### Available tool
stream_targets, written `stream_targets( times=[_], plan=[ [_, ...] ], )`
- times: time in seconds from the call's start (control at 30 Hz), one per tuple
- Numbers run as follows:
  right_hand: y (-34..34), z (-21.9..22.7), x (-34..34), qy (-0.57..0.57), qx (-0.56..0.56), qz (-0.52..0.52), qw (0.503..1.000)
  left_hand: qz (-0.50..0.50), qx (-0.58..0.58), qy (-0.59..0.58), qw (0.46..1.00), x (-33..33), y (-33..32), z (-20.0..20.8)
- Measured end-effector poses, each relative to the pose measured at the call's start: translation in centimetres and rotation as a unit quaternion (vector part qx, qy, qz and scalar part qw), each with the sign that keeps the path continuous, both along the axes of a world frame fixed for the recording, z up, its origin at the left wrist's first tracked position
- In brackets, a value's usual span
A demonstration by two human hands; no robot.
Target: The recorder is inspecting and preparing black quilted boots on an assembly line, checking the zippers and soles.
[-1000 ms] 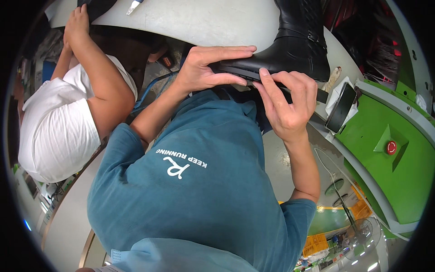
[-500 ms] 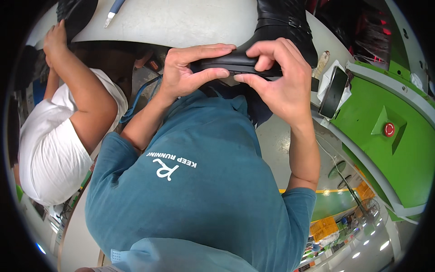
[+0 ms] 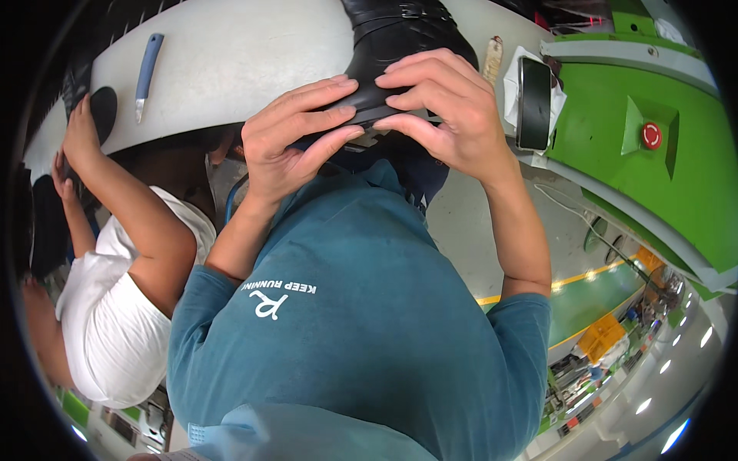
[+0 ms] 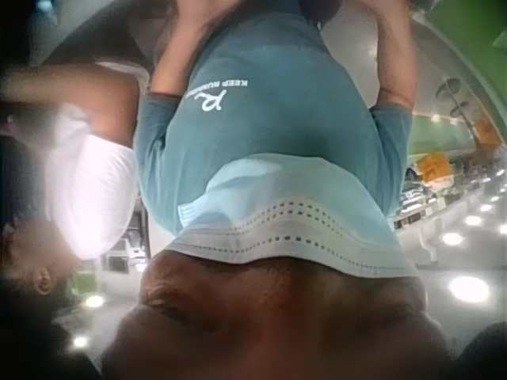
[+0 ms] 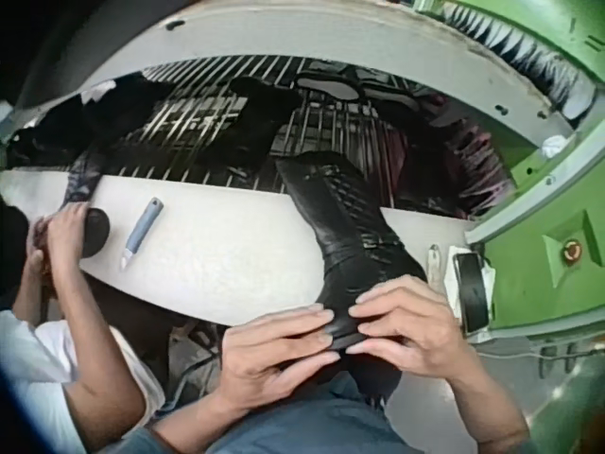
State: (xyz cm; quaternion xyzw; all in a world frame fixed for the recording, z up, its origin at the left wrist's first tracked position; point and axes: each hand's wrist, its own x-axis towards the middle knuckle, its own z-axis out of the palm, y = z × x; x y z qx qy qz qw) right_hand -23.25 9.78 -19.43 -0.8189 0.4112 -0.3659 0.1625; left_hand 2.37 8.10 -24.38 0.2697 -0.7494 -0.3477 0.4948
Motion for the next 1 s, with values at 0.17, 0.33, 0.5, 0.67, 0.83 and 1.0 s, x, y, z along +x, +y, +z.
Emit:
stream_targets(
  times=[0.17,0.33,0.5,0.67,0.83,1.0],
  plan=[
    [-1.2,1.0,-0.5,-0.022,0.091,0.008,0.996,0.032,0.02,0.008,0.999,-0.8,0.2,0.2],
    [-1.8,1.6,-0.6,-0.039,0.172,0.011,0.984,0.028,0.051,-0.006,0.998,-0.5,0.4,1.3],
    [-3.1,1.4,-2.1,-0.034,0.12,-0.007,0.992,0.029,0.095,-0.006,0.995,-0.5,0.3,1.5],
    [-7.5,-0.5,-7.8,0.008,0.37,-0.226,0.901,0.043,0.087,0.009,0.995,-0.2,0.2,0.3],
    [-7.2,-2.7,-6.9,-0.156,0.499,-0.172,0.835,0.026,0.034,0.003,0.999,0.2,-0.2,-0.8],
    [-2.4,-2.2,-5.1,-0.284,0.321,-0.228,0.874,-0.004,0.025,0.026,0.999,1.6,1.8,-1.8]
  ],
)
